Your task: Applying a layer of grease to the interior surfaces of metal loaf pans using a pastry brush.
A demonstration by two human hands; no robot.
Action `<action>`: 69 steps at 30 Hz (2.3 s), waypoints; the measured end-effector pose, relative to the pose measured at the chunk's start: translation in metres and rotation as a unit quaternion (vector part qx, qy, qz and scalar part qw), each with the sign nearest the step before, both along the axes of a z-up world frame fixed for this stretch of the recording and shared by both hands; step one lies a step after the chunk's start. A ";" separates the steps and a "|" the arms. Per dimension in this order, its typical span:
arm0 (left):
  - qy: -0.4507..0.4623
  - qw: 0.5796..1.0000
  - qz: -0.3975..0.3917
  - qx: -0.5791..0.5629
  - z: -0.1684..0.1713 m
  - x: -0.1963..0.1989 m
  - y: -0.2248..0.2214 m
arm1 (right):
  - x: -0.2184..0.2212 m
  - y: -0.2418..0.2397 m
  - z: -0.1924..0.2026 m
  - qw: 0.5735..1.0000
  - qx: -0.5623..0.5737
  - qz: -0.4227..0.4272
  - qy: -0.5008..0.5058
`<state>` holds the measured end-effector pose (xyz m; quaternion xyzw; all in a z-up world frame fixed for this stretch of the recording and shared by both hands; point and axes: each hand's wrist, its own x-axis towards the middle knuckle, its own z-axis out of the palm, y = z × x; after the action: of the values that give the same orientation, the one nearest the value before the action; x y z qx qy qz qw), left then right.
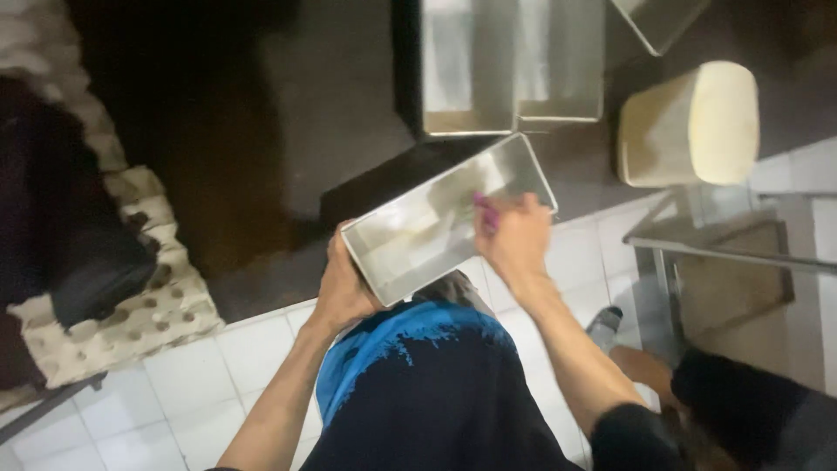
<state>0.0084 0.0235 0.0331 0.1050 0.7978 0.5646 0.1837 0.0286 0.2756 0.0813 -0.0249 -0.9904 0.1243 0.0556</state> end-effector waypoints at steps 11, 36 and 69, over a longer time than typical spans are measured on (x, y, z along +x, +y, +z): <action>0.027 0.998 -0.021 -0.047 -0.023 -0.003 -0.008 | -0.049 -0.046 -0.013 0.871 -0.267 -0.019 -0.412; 0.001 0.998 -0.021 -0.062 -0.021 0.008 -0.008 | -0.020 0.057 -0.023 0.987 0.134 0.064 -0.058; 0.081 0.989 -0.024 -0.119 0.086 -0.027 -0.041 | 0.001 0.087 0.049 0.939 -0.331 -0.091 -0.001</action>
<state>-0.0183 -0.0174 0.1195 0.1468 0.8687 0.4510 0.1430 0.0293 0.3621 0.1299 -0.1325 -0.8865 0.4399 0.0547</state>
